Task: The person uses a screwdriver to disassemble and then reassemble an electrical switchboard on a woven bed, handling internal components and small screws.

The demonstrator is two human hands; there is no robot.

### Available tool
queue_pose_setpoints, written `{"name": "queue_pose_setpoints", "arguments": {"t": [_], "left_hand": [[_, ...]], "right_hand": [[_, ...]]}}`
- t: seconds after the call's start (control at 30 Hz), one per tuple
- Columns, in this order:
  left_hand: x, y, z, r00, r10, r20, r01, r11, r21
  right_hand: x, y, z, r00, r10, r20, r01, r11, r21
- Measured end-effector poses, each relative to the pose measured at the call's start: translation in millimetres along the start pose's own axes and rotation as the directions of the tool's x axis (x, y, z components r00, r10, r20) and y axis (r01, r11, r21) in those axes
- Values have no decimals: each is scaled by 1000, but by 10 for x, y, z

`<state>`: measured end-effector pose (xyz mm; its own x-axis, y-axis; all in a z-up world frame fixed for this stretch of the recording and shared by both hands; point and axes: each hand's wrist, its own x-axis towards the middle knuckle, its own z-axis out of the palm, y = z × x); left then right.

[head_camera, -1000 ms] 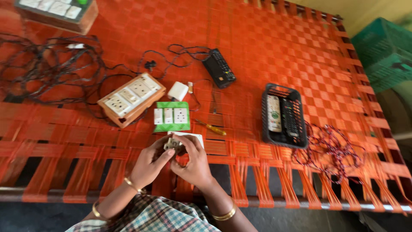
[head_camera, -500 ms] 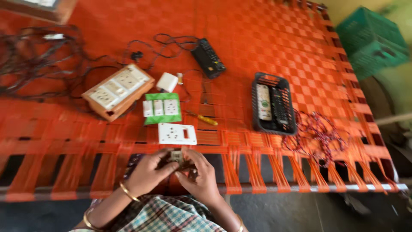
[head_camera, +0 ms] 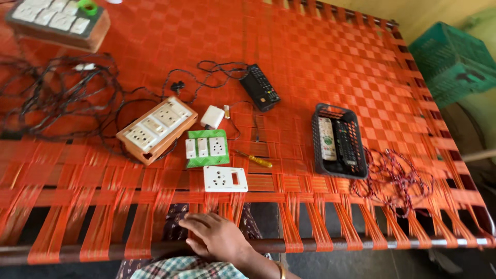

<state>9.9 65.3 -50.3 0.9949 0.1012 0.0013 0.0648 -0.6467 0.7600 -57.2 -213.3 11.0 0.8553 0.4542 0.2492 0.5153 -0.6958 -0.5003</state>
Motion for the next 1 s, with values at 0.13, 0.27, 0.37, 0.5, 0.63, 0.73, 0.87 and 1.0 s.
{"name": "queue_pose_setpoints", "arguments": {"t": [0.13, 0.27, 0.37, 0.5, 0.63, 0.73, 0.87, 1.0], "left_hand": [[-89, -268, -17, 999, -17, 39, 16, 999, 39], [-49, -424, -88, 999, -3, 50, -1, 998, 62], [-60, -497, -105, 999, -4, 47, 0, 997, 75], [-130, -555, -126, 1000, -19, 25, 16, 996, 92], [-183, -545, -135, 999, -30, 11, 29, 993, 118], [-172, -482, -119, 1000, -31, 2, 31, 990, 134], [-186, -485, -67, 1000, -25, -14, 26, 990, 141], [-225, -575, -79, 999, 37, -39, -31, 988, 150]], "right_hand": [[-45, 43, 57, 997, -23, -68, 23, 1000, -5], [-55, 27, 57, 992, -37, -121, 37, 999, -5], [-68, 8, 48, 992, -26, -121, 27, 1000, 1], [-59, 4, 32, 991, -52, -127, 51, 999, -13], [-89, 0, 47, 989, -50, -139, 50, 999, -2], [-97, 20, 56, 989, -45, -139, 46, 999, 4], [-121, 16, 67, 987, -60, -147, 61, 998, 4], [-112, 37, 70, 989, -67, -134, 70, 997, 13]]}}
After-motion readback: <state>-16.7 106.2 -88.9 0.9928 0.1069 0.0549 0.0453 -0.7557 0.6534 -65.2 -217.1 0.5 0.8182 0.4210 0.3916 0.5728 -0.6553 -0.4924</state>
